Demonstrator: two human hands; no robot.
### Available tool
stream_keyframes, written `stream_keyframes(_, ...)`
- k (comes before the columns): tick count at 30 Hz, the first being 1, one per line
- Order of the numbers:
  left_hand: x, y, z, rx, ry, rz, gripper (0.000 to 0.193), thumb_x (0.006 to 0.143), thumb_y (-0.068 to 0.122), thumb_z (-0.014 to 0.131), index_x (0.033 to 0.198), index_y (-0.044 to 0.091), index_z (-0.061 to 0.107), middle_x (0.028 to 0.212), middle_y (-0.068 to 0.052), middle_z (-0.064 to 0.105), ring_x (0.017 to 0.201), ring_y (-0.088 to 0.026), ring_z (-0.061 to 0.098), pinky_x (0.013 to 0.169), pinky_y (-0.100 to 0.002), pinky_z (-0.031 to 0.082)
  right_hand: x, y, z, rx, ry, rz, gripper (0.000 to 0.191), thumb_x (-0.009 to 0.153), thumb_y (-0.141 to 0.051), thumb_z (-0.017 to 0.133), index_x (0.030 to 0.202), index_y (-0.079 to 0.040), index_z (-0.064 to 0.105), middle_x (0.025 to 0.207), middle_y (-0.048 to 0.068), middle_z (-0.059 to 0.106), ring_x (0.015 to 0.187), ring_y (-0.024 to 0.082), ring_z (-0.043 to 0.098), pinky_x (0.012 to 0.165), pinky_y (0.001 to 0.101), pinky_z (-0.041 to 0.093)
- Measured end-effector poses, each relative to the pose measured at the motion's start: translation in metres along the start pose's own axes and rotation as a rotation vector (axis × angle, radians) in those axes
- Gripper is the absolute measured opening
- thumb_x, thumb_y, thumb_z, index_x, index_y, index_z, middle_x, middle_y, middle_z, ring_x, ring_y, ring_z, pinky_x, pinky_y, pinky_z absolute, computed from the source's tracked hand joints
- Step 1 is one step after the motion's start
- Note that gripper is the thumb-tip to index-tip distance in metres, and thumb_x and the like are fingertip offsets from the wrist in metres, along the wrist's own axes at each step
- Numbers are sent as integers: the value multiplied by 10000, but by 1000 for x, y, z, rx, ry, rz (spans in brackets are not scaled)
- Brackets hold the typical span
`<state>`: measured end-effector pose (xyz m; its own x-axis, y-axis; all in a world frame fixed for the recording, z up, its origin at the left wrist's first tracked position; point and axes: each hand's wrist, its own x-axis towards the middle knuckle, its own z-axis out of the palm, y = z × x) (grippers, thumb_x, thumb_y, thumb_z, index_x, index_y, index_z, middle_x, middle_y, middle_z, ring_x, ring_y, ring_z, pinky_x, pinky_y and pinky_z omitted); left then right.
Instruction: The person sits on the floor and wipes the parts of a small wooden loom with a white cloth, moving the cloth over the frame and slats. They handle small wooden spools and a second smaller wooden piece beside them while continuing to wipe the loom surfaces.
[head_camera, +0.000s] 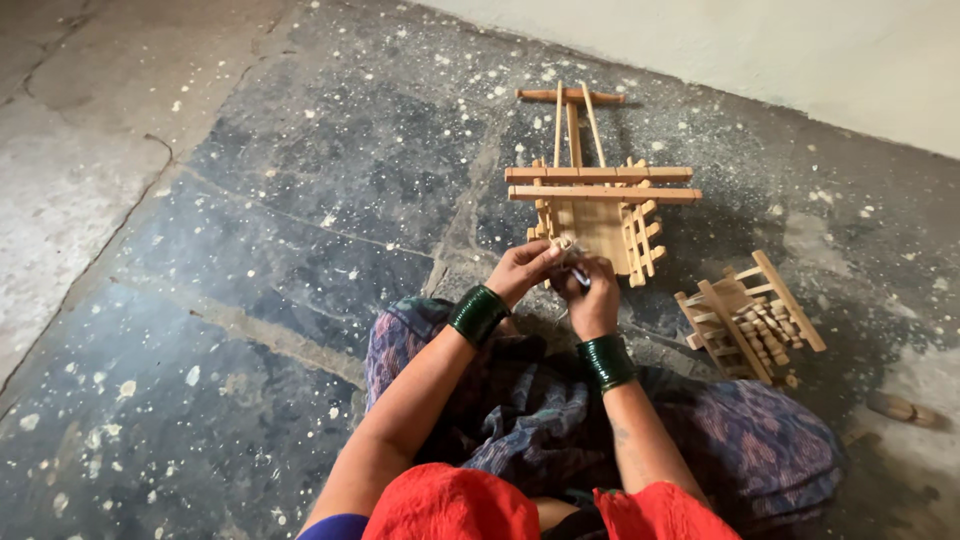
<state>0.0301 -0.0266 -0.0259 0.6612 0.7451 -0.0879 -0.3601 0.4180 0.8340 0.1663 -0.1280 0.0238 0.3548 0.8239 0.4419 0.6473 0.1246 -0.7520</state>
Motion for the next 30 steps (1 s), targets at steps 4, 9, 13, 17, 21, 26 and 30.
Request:
stream_keyframes(4,3,3,-6,-202,12,21,378,1083,257,663,1352,-8,644,1158,-58,678,1056,-155,639,941,-319,547,17,-20,-1,74,48,10,331,889,31,702,1198,-42,611,1110,148,701,979,281,727,832,380,585)
stream_keyframes(9,-4,22,-11,-304,24,94,365,988,220,640,1318,67,614,1215,-41,678,1105,-162,633,967,-343,543,27,-38,8,160,74,-151,341,917,17,685,1239,-35,583,1155,154,687,1022,296,714,847,379,593)
stream_keyframes(13,-6,28,-5,-289,43,112,309,998,208,655,1273,107,557,1192,-42,645,1098,-180,630,938,-374,531,10,-20,15,-32,28,-182,383,882,37,690,1252,-31,617,1150,161,677,1052,334,689,881,408,573)
stream_keyframes(17,-2,23,-4,-270,-22,121,280,999,240,669,1218,110,551,1178,-87,652,1099,-208,661,1015,-394,547,-3,15,14,51,-32,-20,330,903,-11,754,1217,-69,670,1144,116,689,1005,261,710,882,368,600)
stream_keyframes(21,-2,18,-10,-311,-19,47,334,1075,283,624,1296,36,582,1154,-115,645,1063,-220,662,1022,-389,558,4,45,-9,-42,65,233,322,890,60,648,1113,-150,749,1175,93,728,1030,236,717,857,354,601)
stream_keyframes(26,4,14,-10,-202,34,-13,373,978,261,642,1286,73,547,1278,-107,659,1163,-216,650,1049,-367,549,37,69,-61,17,369,157,297,976,111,585,971,-130,759,1196,103,741,1110,266,703,921,379,612)
stream_keyframes(30,4,9,-4,-116,-132,-17,481,992,293,678,1374,42,526,1342,-147,611,1238,-269,633,1108,-411,541,55,62,-94,710,465,477,338,937,91,475,1017,-97,745,1143,125,758,990,241,758,846,354,656)
